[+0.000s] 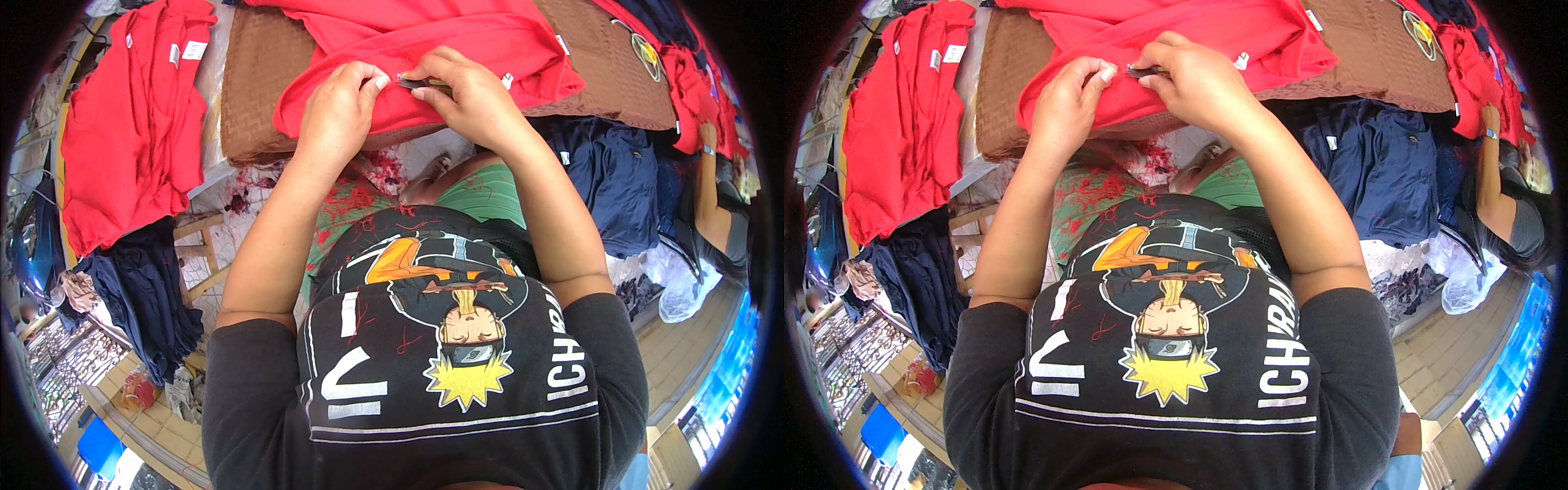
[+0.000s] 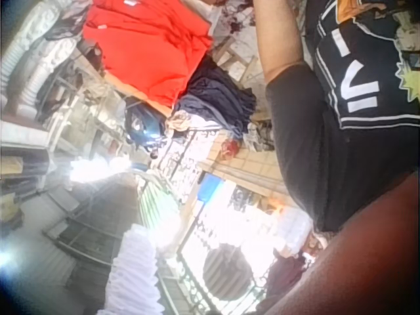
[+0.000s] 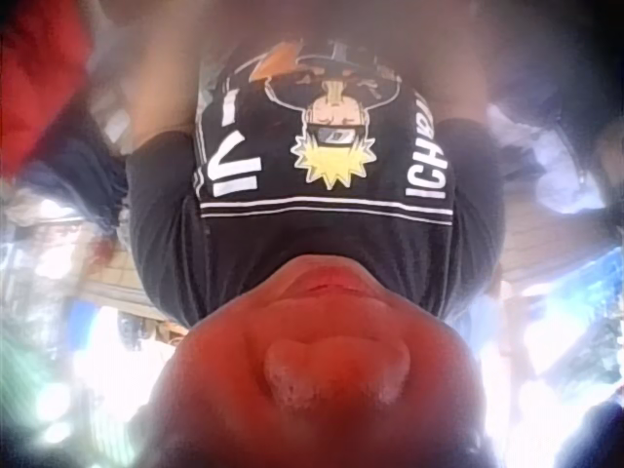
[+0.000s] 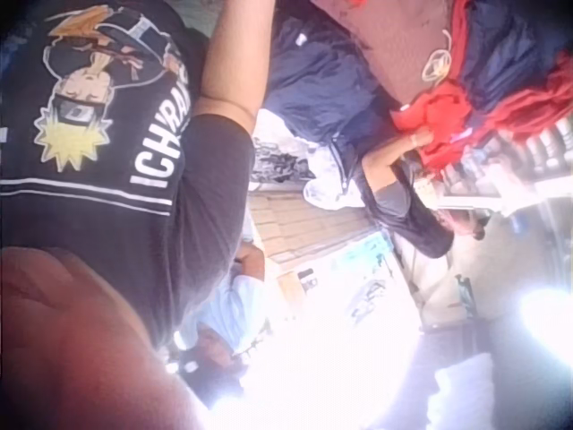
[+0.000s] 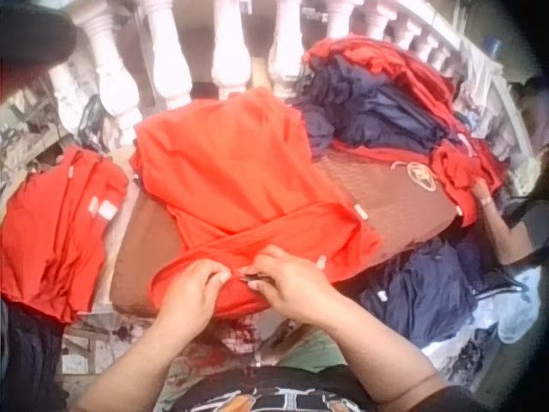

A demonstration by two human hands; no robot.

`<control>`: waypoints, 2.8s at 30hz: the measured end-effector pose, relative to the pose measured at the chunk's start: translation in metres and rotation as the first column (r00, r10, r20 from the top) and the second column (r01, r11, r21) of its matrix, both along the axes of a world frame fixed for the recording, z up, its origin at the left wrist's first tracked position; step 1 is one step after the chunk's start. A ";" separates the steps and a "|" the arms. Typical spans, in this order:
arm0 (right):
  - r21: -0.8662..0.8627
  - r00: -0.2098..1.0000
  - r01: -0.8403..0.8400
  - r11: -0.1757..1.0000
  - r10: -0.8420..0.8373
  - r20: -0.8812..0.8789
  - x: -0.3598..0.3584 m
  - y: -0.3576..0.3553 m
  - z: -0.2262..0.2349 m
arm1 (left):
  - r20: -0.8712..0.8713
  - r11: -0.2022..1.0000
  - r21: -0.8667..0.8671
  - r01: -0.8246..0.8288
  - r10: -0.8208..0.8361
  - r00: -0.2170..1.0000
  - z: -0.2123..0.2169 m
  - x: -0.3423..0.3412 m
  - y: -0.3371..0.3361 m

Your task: The person trims excess threads from the collar and labels of red shirts using small shears. They handle the shirts one at a time, inspect the collars, clip the threads, and move the processed items into a separate pile.

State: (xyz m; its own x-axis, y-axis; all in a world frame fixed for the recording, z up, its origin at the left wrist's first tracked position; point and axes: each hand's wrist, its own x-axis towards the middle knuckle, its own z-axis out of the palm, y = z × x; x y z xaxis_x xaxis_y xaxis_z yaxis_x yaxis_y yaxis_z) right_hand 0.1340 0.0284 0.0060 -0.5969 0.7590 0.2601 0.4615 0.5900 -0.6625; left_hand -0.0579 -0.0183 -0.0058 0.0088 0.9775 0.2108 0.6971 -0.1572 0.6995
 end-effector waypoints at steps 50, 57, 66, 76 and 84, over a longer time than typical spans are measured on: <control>-0.371 0.811 0.413 0.831 -0.521 -0.265 0.041 -0.005 0.071 | -0.278 0.643 -0.744 0.180 -0.543 0.793 -0.036 -0.064 -0.051; -0.219 0.877 0.377 0.900 -0.423 -0.226 0.041 0.001 0.055 | -0.270 0.752 -0.489 0.441 -0.611 0.744 -0.091 -0.049 -0.154; -0.299 0.802 0.501 0.812 -0.565 -0.191 0.023 -0.009 0.070 | -0.315 0.788 -0.387 -0.479 0.376 0.872 -0.145 -0.200 -0.166; -0.016 0.930 0.270 0.963 -0.265 -0.253 0.019 0.002 0.056 | 0.041 0.660 -0.726 0.193 -0.239 0.970 -0.089 -0.056 -0.083; -0.164 0.866 0.396 0.904 -0.427 -0.260 0.033 -0.016 0.065 | 0.422 0.482 -0.705 0.520 -0.304 0.854 -0.034 -0.008 -0.020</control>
State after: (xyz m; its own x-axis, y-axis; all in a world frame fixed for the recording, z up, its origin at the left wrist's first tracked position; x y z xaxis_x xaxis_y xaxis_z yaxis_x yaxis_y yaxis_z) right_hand 0.1670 0.0126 0.0714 -0.1371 0.9507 0.2783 0.4312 0.3102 -0.8473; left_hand -0.0663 -0.0378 -0.0397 0.5183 0.6421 -0.5649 0.5209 0.2868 0.8040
